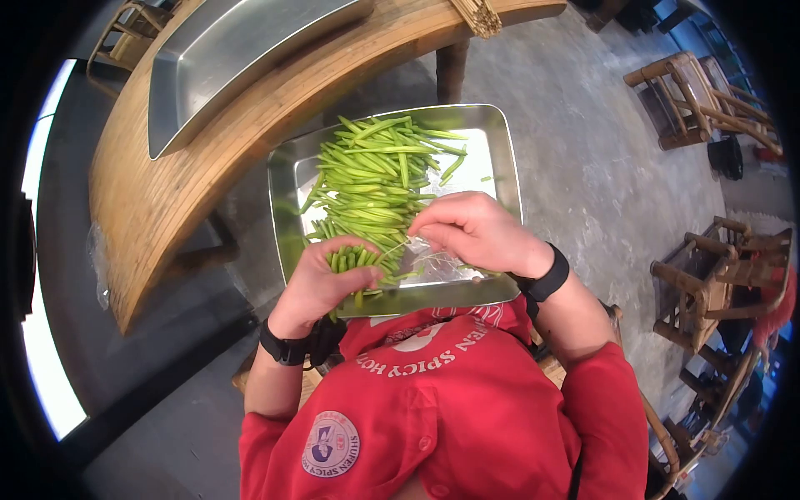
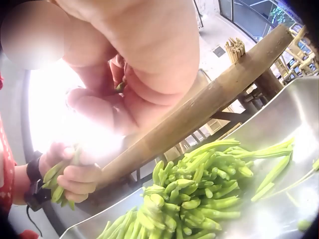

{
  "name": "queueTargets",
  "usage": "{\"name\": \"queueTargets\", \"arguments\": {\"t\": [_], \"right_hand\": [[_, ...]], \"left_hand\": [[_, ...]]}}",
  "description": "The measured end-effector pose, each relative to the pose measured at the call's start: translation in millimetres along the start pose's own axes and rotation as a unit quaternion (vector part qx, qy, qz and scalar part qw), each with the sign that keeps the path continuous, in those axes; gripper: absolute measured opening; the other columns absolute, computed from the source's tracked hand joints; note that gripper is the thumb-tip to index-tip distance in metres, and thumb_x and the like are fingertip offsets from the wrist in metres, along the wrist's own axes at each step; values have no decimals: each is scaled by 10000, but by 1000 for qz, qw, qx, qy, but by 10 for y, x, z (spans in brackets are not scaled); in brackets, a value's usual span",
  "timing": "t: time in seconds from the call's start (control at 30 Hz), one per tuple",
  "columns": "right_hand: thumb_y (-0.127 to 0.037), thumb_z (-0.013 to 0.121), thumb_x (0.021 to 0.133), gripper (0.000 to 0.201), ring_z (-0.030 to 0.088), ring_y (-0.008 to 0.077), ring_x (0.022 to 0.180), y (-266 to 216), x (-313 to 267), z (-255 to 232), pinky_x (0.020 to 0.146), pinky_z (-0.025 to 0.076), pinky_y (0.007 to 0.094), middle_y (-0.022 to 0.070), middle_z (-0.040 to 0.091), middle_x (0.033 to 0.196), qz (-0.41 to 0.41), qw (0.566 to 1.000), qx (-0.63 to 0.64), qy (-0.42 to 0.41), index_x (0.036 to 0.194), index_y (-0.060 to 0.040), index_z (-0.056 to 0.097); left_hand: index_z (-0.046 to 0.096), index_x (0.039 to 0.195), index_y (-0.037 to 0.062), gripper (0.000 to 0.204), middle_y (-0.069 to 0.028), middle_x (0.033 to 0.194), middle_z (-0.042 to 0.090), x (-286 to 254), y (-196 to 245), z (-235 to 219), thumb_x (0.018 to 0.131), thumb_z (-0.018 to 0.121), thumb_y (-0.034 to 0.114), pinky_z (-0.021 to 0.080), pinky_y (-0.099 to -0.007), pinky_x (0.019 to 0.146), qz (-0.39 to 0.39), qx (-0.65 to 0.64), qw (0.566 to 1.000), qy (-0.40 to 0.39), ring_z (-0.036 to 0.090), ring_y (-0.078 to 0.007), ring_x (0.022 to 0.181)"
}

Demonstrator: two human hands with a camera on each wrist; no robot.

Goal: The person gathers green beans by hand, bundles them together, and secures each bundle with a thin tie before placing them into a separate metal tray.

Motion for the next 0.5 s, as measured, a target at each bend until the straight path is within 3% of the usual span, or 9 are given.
{"name": "queueTargets", "arguments": {"t": [0.07, 0.3, 0.37, 0.43, 0.47, 0.5], "right_hand": [[-43, 545, 867, 139, 520, 61, 574, 55, -59, -98, 492, 414, 215, 23, 590, 713, 34, 999, 20, 22, 956, -25, 651], [-72, 529, 905, 143, 482, 22, 567, 344, -248, -409, 494, 397, 177, -18, 570, 709, 117, 987, 53, 102, 963, -43, 657], [-54, 554, 881, 139, 513, 53, 611, 466, -279, -444, 540, 429, 199, 1, 591, 726, 130, 985, 61, 93, 976, -43, 654], [-38, 601, 828, 192, 571, 136, 761, 352, -235, -412, 663, 472, 252, 62, 620, 846, 39, 990, -118, 66, 1016, -33, 641], [11, 616, 765, 303, 568, 238, 986, 225, -218, -352, 854, 453, 320, 115, 611, 1015, -12, 983, -175, 49, 1065, -32, 628], [-14, 630, 753, 345, 530, 302, 1077, 325, -244, -353, 914, 426, 349, 147, 582, 1114, 27, 976, -206, 62, 1096, -45, 618]], "left_hand": [[623, 973, -2, 199, -35, 758, 638, -30, -3, -71, 776, 653, -3, 473, -200, 619, 5, 60, 998, 16, 595, -80, 669], [615, 947, -11, 181, -48, 750, 642, -294, 6, -439, 768, 643, -12, 470, -210, 607, -6, 22, 997, 80, 609, -101, 668], [615, 913, 9, 154, -15, 734, 618, -461, 54, -684, 765, 658, 5, 452, -210, 542, 4, -18, 991, 134, 582, -69, 648], [599, 924, -3, 171, -36, 742, 627, -723, 140, -1007, 759, 644, -10, 456, -218, 543, 10, -4, 978, 206, 588, -94, 634], [596, 926, -3, 172, -47, 740, 628, -884, 200, -1201, 759, 636, -13, 459, -220, 548, 21, 0, 969, 248, 590, -101, 633], [594, 928, -4, 174, -57, 739, 629, -1058, 266, -1383, 758, 629, -16, 463, -223, 554, 33, 5, 957, 290, 591, -108, 633]]}}
Point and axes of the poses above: each hand's wrist, its own x-axis towards the middle knuckle, its own z-axis out of the palm, y = z × x, the point moved 9 cm from there along x, towards the middle knuckle
